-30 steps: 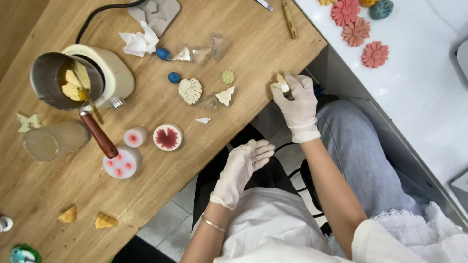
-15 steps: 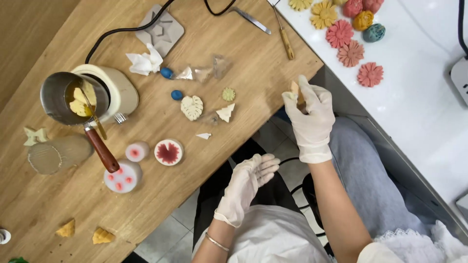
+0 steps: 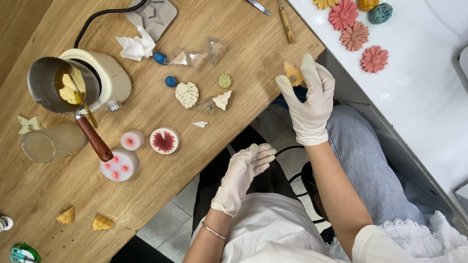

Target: Cleaning and trimming decorative soap pieces at a workbench.

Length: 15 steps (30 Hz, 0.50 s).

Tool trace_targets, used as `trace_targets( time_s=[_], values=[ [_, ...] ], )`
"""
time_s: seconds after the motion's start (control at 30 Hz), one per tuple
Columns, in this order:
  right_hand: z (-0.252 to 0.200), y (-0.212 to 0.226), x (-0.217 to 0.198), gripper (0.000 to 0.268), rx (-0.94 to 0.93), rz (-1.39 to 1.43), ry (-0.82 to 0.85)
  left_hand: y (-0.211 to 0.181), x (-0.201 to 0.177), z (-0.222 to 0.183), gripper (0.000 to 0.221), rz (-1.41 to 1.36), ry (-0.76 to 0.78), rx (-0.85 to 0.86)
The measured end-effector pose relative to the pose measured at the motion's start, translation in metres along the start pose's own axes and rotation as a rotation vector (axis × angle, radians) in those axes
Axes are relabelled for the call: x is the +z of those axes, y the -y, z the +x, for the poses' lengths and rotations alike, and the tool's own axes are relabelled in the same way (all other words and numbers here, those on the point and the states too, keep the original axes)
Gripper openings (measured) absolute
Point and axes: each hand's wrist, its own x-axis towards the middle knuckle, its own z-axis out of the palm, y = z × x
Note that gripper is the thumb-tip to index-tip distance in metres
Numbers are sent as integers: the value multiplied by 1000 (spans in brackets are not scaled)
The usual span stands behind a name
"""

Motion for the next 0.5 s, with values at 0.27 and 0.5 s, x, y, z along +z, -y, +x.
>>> trace_targets(
  time_s=[0.27, 0.5],
  values=[
    [-5, -20, 10, 54, 157, 250, -60, 4, 1, -1, 47, 13, -7, 14],
    [-10, -50, 38, 67, -119, -135, 103, -3, 9, -3, 49, 64, -20, 35]
  ],
)
